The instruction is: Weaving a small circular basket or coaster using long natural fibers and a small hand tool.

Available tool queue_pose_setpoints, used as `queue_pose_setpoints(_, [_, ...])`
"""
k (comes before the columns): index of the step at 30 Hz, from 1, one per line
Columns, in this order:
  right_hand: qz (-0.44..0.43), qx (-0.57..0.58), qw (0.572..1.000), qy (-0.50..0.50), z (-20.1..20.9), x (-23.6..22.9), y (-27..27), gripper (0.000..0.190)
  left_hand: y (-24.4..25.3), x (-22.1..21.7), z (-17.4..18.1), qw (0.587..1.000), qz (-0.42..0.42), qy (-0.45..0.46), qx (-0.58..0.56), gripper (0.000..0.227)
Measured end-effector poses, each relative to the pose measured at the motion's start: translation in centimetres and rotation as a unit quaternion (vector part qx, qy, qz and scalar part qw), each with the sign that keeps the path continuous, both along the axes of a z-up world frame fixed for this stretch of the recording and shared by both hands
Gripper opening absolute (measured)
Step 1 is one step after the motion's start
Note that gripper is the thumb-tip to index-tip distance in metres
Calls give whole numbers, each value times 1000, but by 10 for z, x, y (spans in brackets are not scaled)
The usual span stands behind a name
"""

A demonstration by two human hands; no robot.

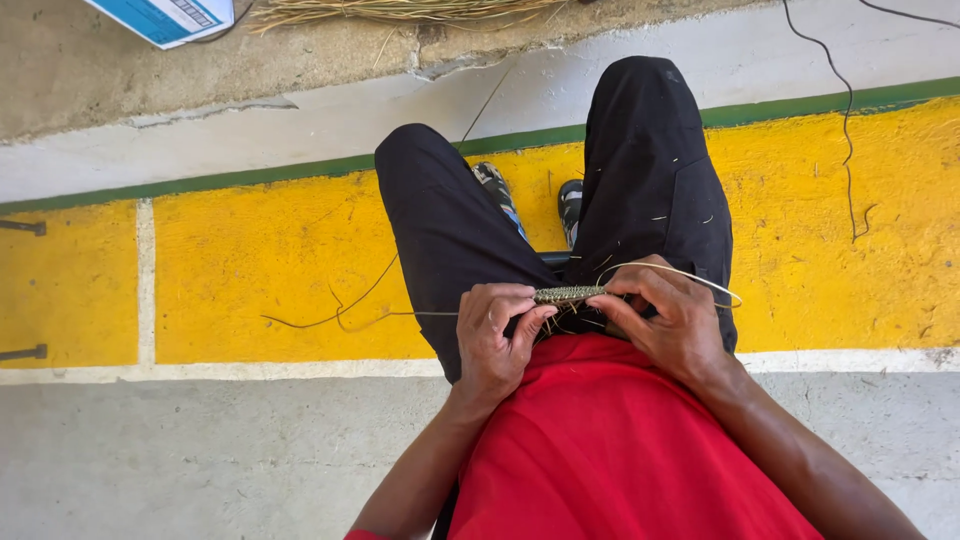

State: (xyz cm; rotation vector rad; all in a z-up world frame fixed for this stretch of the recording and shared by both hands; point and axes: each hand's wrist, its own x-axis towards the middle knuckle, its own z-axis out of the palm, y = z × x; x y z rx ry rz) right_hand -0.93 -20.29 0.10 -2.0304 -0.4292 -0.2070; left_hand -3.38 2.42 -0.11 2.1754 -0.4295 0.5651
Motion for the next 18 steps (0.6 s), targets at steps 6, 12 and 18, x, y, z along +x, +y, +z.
queue_pose_setpoints(6, [5, -22, 1000, 22, 6, 10, -7, 23, -10, 20, 37, 998, -21, -37, 37, 11])
queue_pose_setpoints(12, [50, -11, 998, -21, 22, 38, -7, 11, -18, 30, 24, 998, -41, 36, 22, 16])
queue_pose_setpoints(18, [63, 49, 996, 45, 15, 57, 4, 9, -17, 38, 37, 995, -53, 64, 59, 17])
